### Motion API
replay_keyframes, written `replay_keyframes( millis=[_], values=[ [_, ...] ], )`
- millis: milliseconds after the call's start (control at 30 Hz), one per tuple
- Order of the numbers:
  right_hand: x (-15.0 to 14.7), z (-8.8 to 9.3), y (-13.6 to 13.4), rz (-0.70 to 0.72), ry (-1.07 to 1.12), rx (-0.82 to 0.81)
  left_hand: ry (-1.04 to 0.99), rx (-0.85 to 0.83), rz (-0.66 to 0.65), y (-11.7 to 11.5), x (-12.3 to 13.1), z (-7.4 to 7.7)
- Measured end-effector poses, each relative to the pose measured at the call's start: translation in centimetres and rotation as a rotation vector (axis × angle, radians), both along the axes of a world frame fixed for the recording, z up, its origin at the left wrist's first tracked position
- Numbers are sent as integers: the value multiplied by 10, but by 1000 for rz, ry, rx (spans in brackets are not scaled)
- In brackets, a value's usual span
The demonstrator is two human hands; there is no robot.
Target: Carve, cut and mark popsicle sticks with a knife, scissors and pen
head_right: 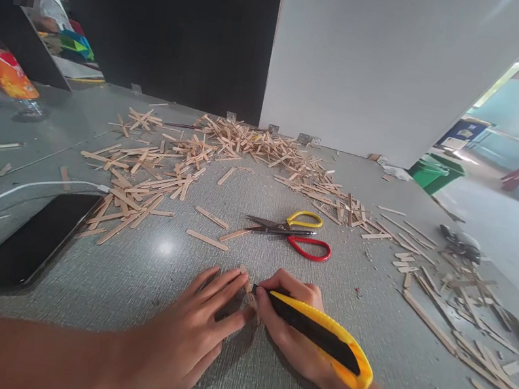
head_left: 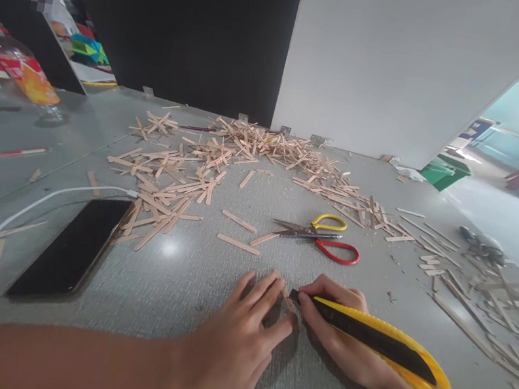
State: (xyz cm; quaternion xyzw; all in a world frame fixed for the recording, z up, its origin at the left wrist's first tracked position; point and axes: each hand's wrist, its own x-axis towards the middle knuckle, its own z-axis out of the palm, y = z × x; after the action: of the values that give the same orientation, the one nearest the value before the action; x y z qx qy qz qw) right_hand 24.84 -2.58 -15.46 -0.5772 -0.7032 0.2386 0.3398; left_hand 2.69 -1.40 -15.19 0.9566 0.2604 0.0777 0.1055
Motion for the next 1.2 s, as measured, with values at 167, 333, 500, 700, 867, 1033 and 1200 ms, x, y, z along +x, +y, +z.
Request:
replay_keyframes(
  millis=[167, 333, 500, 700, 867, 1033, 1200],
  values=[
    [-1, 1, 0, -2, 29, -16, -10, 2, 12, 0, 0, 1],
    [0, 3, 1, 1, 35, -15, -9, -5, 20, -1, 0, -1],
    [0, 2, 1, -2, 34, -19, -8, -30, -11, 1, 2, 0],
    [0, 1, 0, -3, 28, -12, -16, -54, -17, 2, 2, 2],
    [0, 2, 0, -1, 38, -18, -52, -61, -14, 2, 2, 1],
    [-1, 0, -1, -30, 27, -14, -41, -57, -15, 3, 2, 0],
    [-1, -1, -1, -34, 9, -7, -20, -50, -19, 2, 3, 1]
  ],
)
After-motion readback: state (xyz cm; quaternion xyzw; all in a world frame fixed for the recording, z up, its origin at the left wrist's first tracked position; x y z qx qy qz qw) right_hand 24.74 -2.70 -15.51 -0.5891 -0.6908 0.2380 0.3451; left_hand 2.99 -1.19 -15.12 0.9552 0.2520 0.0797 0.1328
